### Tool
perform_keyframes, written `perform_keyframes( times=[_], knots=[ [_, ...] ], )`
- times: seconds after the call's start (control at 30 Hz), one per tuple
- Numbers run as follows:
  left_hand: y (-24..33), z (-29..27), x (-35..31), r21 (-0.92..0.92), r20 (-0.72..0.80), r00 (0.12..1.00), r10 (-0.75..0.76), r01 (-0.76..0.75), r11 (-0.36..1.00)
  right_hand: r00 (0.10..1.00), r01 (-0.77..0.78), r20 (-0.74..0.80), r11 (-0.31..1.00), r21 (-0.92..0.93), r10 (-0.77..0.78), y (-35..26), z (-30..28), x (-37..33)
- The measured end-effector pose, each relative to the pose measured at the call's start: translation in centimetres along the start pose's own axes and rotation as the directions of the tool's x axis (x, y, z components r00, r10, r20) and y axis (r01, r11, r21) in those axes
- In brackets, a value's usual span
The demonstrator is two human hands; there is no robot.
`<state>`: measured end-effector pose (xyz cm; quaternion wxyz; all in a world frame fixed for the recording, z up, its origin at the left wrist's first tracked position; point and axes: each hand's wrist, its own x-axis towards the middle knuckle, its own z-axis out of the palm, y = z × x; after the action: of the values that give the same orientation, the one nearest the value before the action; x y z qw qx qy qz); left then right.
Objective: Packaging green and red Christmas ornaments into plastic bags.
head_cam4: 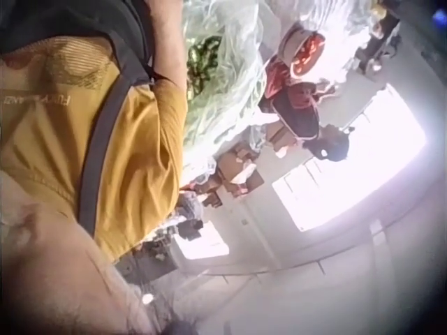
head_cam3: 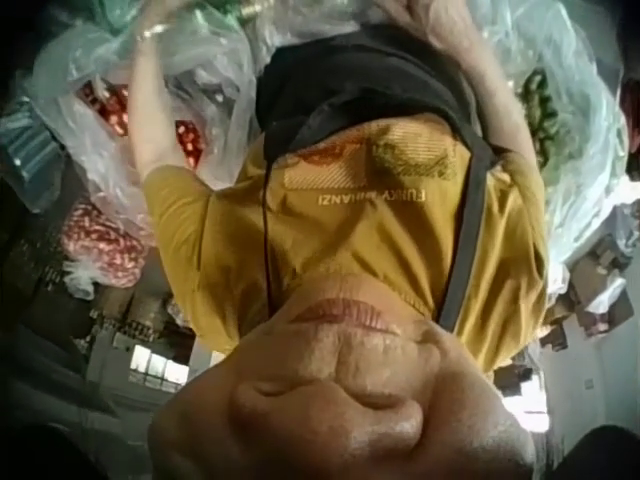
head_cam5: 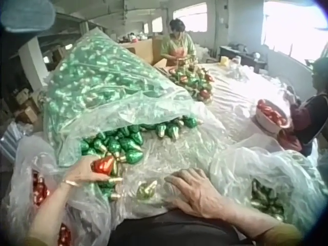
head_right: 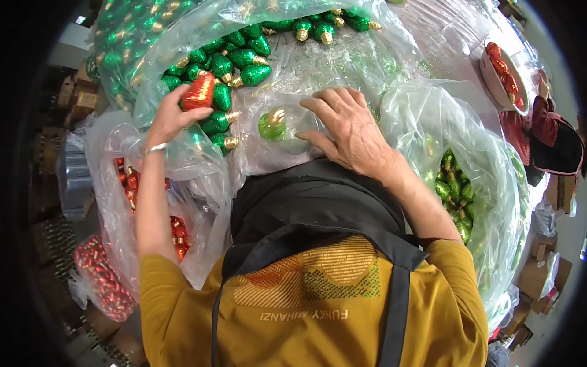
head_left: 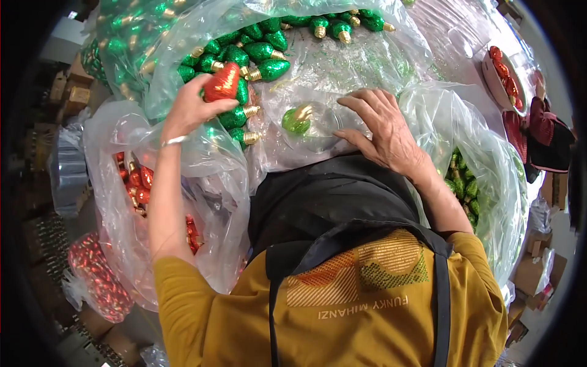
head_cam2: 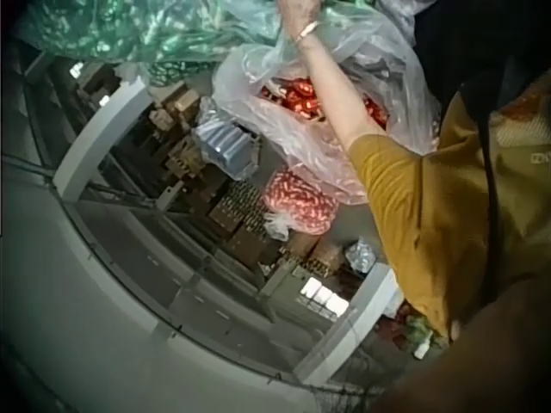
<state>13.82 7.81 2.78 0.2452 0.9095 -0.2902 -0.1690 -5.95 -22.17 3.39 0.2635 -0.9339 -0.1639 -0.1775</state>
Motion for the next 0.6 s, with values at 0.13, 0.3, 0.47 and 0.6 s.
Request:
perform_keyframes(
  times=[0.13,0.3,0.47,0.6],
  knots=[
    [5.6,-0.4,-2.5,-0.812,-0.242,0.97,0.031,-0.22,0.54,0.999,-0.021,0.025,0.999,0.026,0.02,0.8,0.3,-1.1],
    [11.0,4.5,-2.0,-0.933,-0.243,0.954,0.173,-0.279,0.227,1.0,-0.014,-0.014,0.997,0.079,0.015,1.5,0.6,-1.0],
    [11.8,5.3,-1.6,-0.374,0.024,0.986,0.166,-0.145,0.916,1.0,0.007,-0.011,0.996,0.086,-0.006,1.4,0.7,-0.7],
    [10.7,5.6,-1.9,0.144,-0.174,0.893,0.416,-0.394,0.908,0.999,0.047,0.006,0.994,0.097,-0.047,1.6,0.7,-1.0]
  ],
)
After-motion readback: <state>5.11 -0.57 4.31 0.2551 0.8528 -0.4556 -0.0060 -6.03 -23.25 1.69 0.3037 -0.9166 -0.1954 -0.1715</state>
